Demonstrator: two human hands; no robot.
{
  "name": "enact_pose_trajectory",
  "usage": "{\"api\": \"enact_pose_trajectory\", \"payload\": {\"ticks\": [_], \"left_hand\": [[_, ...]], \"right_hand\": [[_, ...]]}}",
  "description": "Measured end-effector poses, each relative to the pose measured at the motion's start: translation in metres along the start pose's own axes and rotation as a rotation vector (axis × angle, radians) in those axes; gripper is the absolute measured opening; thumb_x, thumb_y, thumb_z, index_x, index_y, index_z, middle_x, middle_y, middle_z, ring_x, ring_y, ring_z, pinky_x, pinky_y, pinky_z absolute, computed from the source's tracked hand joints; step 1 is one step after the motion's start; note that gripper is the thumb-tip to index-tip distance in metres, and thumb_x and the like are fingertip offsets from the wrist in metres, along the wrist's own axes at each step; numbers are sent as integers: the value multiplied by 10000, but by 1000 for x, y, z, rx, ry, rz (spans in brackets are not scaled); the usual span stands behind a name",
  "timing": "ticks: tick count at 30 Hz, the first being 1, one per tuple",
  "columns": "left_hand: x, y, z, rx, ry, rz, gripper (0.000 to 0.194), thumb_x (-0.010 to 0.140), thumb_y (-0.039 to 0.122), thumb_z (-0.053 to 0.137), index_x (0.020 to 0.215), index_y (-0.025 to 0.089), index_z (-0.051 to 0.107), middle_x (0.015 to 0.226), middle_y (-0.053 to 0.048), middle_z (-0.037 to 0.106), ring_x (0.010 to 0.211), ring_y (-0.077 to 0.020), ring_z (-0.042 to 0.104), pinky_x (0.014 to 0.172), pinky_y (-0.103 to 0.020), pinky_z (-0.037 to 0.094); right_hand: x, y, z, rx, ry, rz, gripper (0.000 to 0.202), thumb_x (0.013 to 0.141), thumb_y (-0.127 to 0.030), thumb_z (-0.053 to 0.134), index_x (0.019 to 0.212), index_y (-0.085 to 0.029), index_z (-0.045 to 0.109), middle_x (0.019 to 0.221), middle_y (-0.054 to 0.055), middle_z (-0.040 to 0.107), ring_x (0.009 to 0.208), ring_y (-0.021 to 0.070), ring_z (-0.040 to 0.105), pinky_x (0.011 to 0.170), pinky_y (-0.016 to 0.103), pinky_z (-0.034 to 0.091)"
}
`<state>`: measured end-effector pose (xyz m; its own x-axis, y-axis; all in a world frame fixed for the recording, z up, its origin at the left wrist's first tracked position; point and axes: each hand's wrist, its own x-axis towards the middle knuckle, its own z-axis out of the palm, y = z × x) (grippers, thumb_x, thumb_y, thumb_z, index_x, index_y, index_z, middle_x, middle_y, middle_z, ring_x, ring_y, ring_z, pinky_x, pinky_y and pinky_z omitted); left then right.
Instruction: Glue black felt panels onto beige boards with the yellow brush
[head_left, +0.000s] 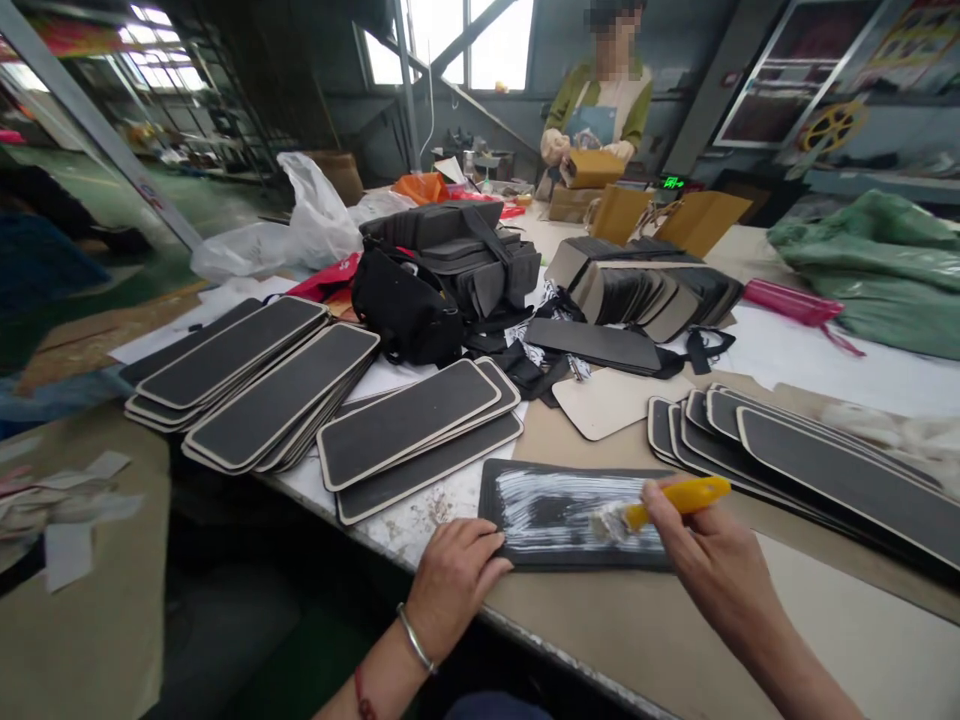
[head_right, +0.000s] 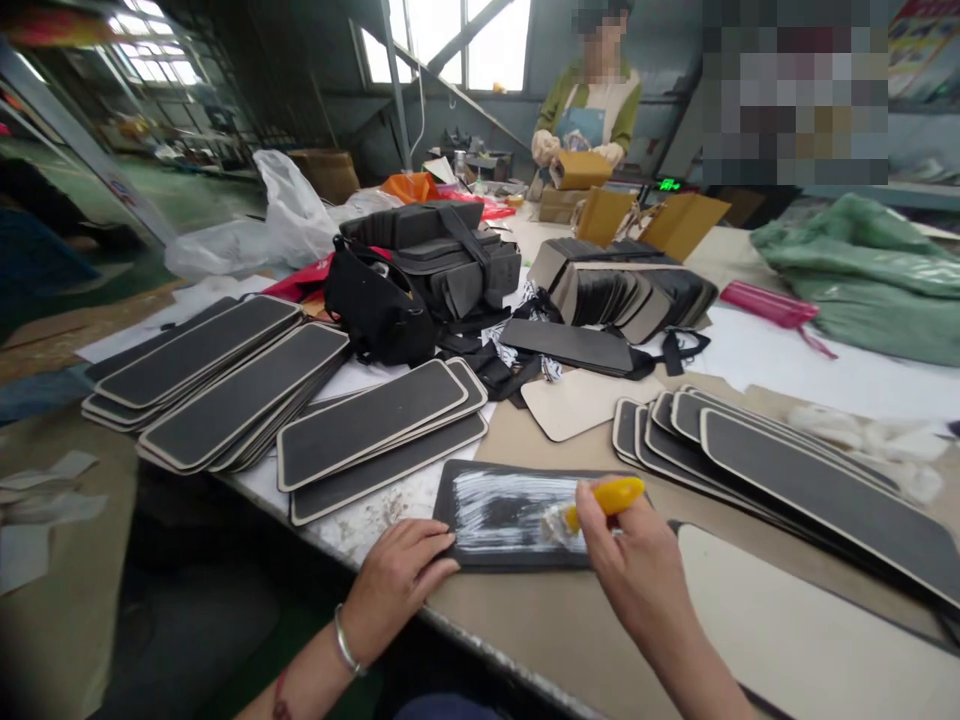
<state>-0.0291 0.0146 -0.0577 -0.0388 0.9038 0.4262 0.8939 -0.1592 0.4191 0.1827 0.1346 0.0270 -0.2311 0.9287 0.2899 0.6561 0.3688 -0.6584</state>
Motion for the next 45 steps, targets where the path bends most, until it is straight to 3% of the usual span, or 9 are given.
{"api": "enact_pose_trajectory", "payload": {"ticks": [3, 8, 16, 23, 28, 32, 37, 41, 45], "left_hand": [[6, -2, -5, 13, -65, 36, 152, 747, 246, 643, 886, 186, 629, 861, -33, 662, 777, -182, 604, 698, -337, 532], [9, -7, -8, 10, -103, 104, 136, 767, 235, 618, 894, 187, 621, 858, -30, 657, 765, -177, 605, 683, -316, 530], [-3, -14, -5, -112, -40, 60, 184, 770, 177, 608, 953, 167, 604, 933, -56, 669, 864, -184, 607, 767, -340, 530], [-4, -18, 0, -179, -50, 33, 160, 790, 186, 583, 948, 170, 601, 937, -62, 664, 877, -178, 596, 770, -344, 527], [0, -13, -4, -118, -94, 50, 165, 774, 191, 604, 937, 167, 592, 942, -61, 649, 877, -184, 576, 774, -346, 512], [10, -6, -11, 31, -232, 90, 125, 748, 247, 638, 837, 172, 592, 864, -42, 634, 802, -199, 558, 717, -361, 500], [18, -10, -15, 75, -293, 157, 91, 798, 265, 574, 802, 177, 594, 826, -33, 623, 770, -184, 546, 694, -334, 484], [17, -17, -14, -21, -267, 147, 108, 801, 277, 575, 848, 188, 614, 861, -24, 640, 795, -168, 558, 721, -309, 478], [16, -17, -14, -52, -220, 123, 107, 805, 272, 571, 844, 193, 632, 857, -20, 654, 790, -165, 569, 724, -312, 480]], "right_hand": [[-10, -15, -6, 21, -144, -59, 346, 825, -512, 401, 688, -221, 527, 596, 0, 553, 532, 149, 518, 527, 260, 409], [-23, -25, 13, 119, -388, -58, 356, 851, -492, 351, 646, -226, 469, 534, -25, 488, 479, 130, 465, 466, 241, 369], [-31, -41, 42, 561, -209, 104, 373, 882, -496, 359, 812, -208, 586, 836, 42, 641, 852, 179, 576, 775, 276, 437], [-39, -32, 90, 767, -128, 133, 383, 886, -502, 366, 779, -198, 574, 799, 47, 631, 849, 185, 577, 805, 323, 431], [-37, -21, 66, 586, -76, 71, 334, 887, -455, 394, 751, -201, 562, 756, 33, 611, 813, 170, 578, 776, 290, 429], [-31, -9, 39, 356, -93, -45, 289, 899, -407, 371, 727, -218, 506, 650, -8, 540, 631, 130, 536, 622, 237, 418], [-29, 13, 31, 28, -325, -160, 216, 887, -371, 371, 748, -226, 451, 558, -44, 477, 471, 123, 471, 485, 240, 347], [-31, 18, 37, -207, -567, -205, 158, 882, -322, 412, 760, -225, 439, 658, -20, 555, 587, 150, 545, 542, 252, 361], [-32, 10, 45, -387, -715, -232, 65, 830, -255, 534, 847, -224, 480, 809, 4, 618, 729, 176, 594, 600, 257, 388]]}}
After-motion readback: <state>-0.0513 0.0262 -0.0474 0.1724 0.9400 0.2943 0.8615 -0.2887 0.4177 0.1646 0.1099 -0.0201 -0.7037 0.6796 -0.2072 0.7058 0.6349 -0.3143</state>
